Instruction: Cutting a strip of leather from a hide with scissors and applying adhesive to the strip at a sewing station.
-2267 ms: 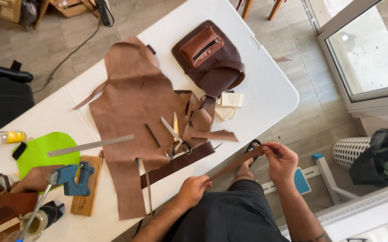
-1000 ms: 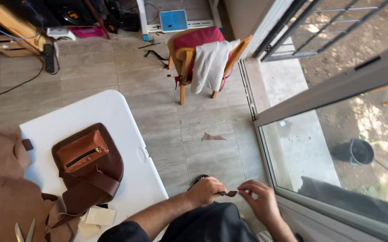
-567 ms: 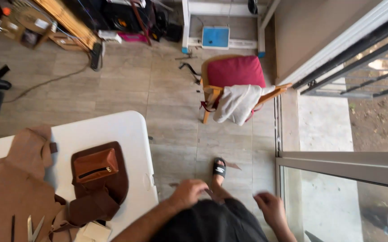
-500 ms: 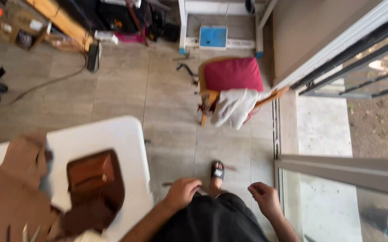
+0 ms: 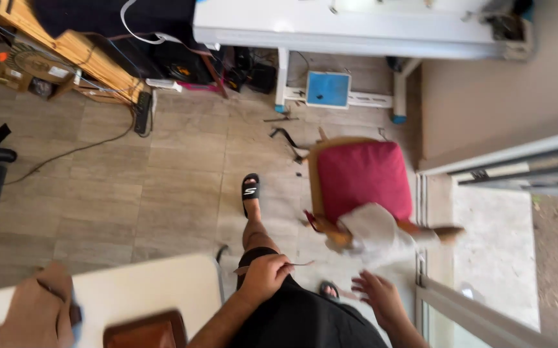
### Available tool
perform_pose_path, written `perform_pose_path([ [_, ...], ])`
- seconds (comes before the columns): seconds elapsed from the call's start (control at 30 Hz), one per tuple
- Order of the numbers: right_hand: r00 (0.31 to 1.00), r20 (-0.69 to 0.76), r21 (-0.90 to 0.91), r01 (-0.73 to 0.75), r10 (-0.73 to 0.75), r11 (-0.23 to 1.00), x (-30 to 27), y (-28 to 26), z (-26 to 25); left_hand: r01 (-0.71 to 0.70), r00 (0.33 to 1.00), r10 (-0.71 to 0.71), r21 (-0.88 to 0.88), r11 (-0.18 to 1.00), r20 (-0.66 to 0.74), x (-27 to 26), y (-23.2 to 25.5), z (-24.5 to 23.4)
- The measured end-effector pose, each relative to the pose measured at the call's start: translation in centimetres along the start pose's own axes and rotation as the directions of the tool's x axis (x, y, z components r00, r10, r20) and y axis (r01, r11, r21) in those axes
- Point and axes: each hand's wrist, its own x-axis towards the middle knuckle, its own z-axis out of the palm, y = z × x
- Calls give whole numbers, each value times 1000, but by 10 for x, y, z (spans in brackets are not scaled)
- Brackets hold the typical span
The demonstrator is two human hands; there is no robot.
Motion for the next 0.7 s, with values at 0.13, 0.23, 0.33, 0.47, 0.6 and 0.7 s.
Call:
perform_pose_path([
  [0.13, 943, -127, 263, -267, 307, 927, 69, 12, 30, -93, 990, 89, 38, 995, 111, 92, -89, -45],
  [0.23, 896, -165, 417, -315, 412, 853, 141, 54, 18, -69, 960, 66, 3, 998, 271, 144, -117, -112],
  [0.33, 902, -192, 434, -276, 387, 858, 163, -4, 74, -14, 970, 19, -21, 1000, 243, 183, -136, -181],
  [0.47, 857, -298, 554, -204, 421, 807, 125, -19, 112, 75, 955, -73, 5, 997, 286, 245, -163, -254],
  [0.6, 797, -411, 608, -121, 442, 784, 89, -21, 124, -90, 943, 11, 224, 970, 333, 312, -168, -298],
  [0.7, 747, -449, 641, -113, 490, 760, 69, -10, 143, -316, 899, 191, 279, 907, 394, 356, -172, -303],
])
